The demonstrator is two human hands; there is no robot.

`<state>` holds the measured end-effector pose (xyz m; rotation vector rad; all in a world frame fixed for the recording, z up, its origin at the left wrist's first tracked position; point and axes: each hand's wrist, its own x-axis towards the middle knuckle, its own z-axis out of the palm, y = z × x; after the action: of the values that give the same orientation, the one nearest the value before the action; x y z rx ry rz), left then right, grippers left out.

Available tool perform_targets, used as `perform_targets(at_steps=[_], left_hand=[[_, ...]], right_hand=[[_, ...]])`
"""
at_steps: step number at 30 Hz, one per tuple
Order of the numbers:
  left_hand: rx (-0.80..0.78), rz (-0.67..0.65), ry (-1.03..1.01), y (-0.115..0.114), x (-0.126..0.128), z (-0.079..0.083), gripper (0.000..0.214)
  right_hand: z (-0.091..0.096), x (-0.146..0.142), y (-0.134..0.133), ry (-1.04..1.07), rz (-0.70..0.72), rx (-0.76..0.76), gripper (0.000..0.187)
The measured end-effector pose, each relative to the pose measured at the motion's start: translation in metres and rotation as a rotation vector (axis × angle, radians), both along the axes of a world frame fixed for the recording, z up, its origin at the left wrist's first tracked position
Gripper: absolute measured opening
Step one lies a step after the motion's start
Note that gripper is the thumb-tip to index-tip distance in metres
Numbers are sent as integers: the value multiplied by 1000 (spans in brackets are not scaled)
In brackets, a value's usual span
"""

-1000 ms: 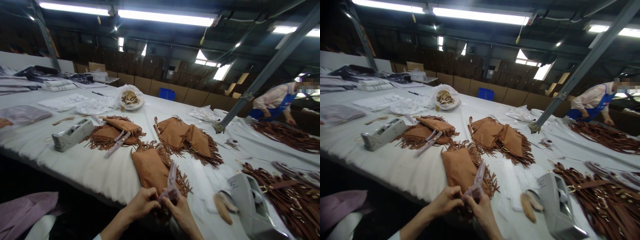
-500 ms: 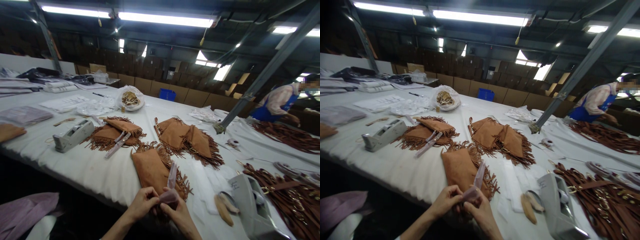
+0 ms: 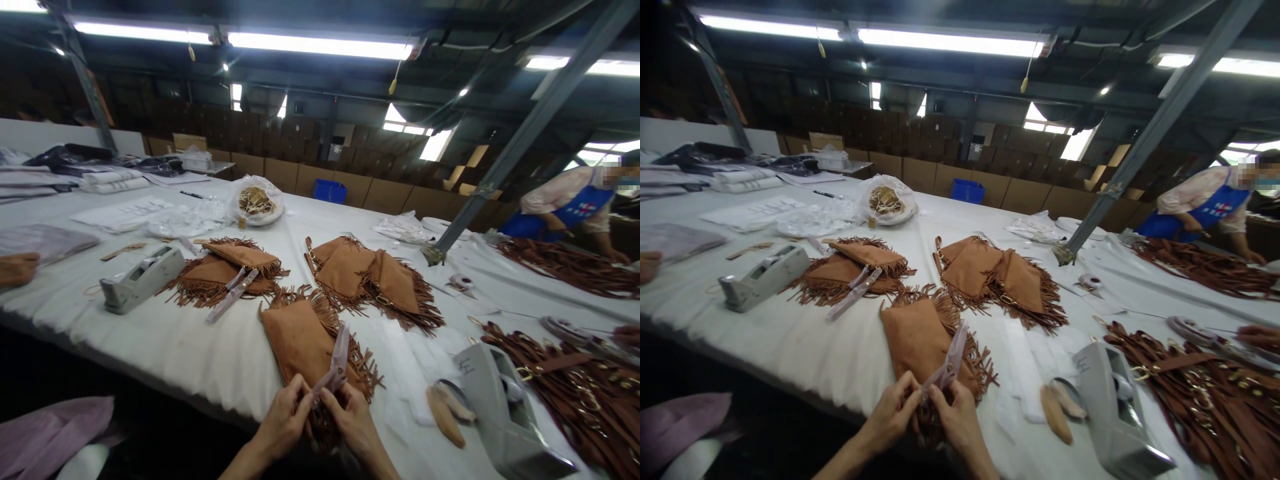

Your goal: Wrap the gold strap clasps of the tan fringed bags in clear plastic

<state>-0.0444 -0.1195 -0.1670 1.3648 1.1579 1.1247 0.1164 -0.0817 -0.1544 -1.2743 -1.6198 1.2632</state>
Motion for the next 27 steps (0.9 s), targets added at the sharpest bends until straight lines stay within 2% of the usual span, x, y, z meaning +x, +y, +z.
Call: perform_targets(at_steps=[3, 8, 12, 14, 17, 22, 27], left_hand=[[-92, -38, -94, 6, 1, -4, 29], [-195, -73, -118, 16, 5, -12, 39], [-285, -24, -176, 17, 8, -18, 45], [-282, -12, -165, 16, 9, -20, 47], [-233, 10, -103, 13, 11, -23, 46], [-150, 81, 8, 11, 14, -24, 46], [-140, -30, 44, 12, 12, -11, 41]], right_hand=[[1, -2, -2, 17, -15, 8, 46], [-4, -2, 0, 106, -49, -31, 43], [-7, 1, 6, 228, 49, -129, 44], [-4, 2, 8, 241, 121, -123, 43], [2, -1, 7, 166, 141, -54, 29], [-5, -6, 3, 98, 0, -6, 24], [-16, -6, 2, 135, -62, 4, 25]])
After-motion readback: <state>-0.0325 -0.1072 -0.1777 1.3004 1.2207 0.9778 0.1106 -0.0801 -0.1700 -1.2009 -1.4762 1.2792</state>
